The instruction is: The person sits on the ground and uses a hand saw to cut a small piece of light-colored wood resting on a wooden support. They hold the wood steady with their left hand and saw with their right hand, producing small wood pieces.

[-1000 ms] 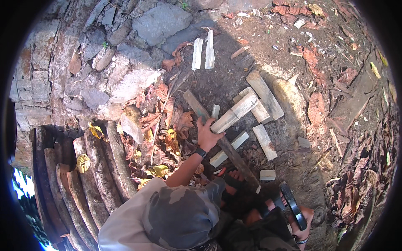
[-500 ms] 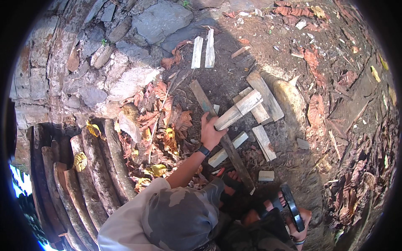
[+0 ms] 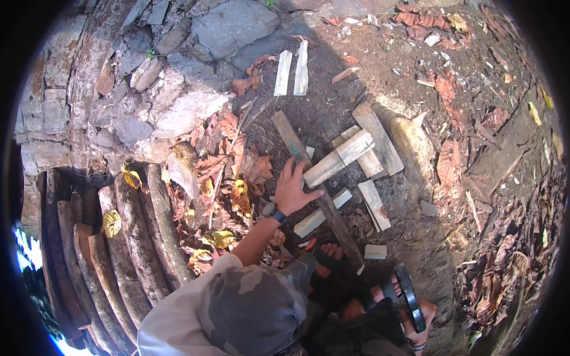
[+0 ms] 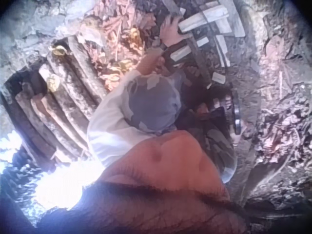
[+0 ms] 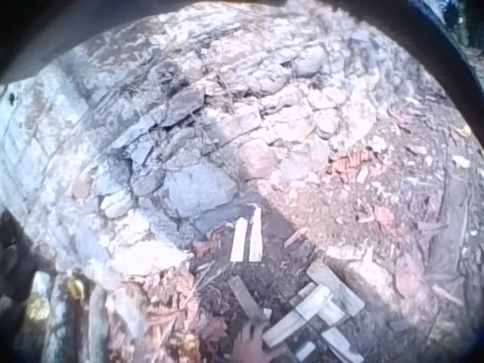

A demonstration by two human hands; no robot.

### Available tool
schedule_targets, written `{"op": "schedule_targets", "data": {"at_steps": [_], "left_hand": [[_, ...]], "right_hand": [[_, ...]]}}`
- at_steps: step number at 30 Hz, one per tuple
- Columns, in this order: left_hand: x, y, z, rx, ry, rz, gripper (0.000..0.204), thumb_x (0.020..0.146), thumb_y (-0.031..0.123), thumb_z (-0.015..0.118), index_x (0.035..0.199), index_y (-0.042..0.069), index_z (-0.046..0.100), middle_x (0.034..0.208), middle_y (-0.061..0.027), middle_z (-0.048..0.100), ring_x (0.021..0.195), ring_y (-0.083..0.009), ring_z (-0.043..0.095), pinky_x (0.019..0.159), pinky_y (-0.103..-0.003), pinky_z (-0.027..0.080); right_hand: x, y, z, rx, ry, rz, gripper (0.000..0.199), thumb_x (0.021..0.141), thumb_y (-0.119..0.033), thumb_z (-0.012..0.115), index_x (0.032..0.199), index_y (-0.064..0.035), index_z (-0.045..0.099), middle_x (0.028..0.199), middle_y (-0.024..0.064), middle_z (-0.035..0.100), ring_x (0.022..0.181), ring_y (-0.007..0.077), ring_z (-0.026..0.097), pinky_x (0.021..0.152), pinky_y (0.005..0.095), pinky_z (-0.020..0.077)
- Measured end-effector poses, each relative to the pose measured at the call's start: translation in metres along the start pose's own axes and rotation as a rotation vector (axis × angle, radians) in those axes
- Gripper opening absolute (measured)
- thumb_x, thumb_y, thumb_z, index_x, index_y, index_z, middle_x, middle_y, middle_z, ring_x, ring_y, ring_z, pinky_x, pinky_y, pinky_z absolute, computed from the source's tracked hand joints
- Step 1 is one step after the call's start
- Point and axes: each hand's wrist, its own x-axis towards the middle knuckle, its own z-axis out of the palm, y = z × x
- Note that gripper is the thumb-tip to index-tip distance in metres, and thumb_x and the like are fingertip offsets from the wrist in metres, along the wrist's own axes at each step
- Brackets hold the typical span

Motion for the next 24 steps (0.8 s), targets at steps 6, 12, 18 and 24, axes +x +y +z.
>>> {"op": "schedule_targets", "data": {"at_steps": [6,12,18,24], "left_hand": [[0.0,-0.063,-0.102,-1.683,-0.827,-0.463,0.072,0.1,0.059,0.052,0.147,0.004,0.047,0.136,-0.0204,0.061,0.118,-0.0316,0.065,0.099,-0.045,0.053],[-0.02,-0.076,-0.163,-1.528,-0.752,-0.461,0.101,0.086,0.081,0.051,0.144,-0.001,0.049,0.125,-0.0271,0.066,0.112,-0.0399,0.068,0.092,-0.043,0.058],[-0.031,-0.102,-0.153,0.492,-0.551,-0.1,0.07,0.092,0.052,0.067,0.142,0.004,0.054,0.13,-0.0266,0.062,0.12,-0.044,0.061,0.095,-0.049,0.054],[0.01,-0.028,-0.1,0.407,-0.366,-0.026,0.085,0.077,0.045,0.081,0.144,0.003,0.049,0.135,-0.0226,0.059,0.126,-0.0429,0.055,0.105,-0.048,0.047]], "right_hand": [[-0.004,-0.007,0.004,-0.019,0.073,0.01,0.022,0.067,-0.02,0.072,0.066,-0.004,0.058,0.056,0.0078,0.053,0.049,0.0226,0.054,0.051,0.0348,0.0394],[-0.006,0.006,-0.001,0.06,-0.027,0.103,0.022,0.067,-0.02,0.071,0.064,-0.0033,0.057,0.056,0.0073,0.054,0.049,0.0206,0.055,0.051,0.0331,0.0405],[0.007,-0.004,-0.003,0.072,-0.054,0.041,0.024,0.068,-0.021,0.071,0.065,-0.0027,0.056,0.056,0.007,0.051,0.048,0.0202,0.052,0.05,0.0341,0.0386],[-0.007,0.009,0.001,0.077,-0.016,0.05,0.022,0.069,-0.018,0.071,0.066,-0.0027,0.056,0.057,0.0072,0.05,0.049,0.0204,0.05,0.051,0.0338,0.0386]]}}
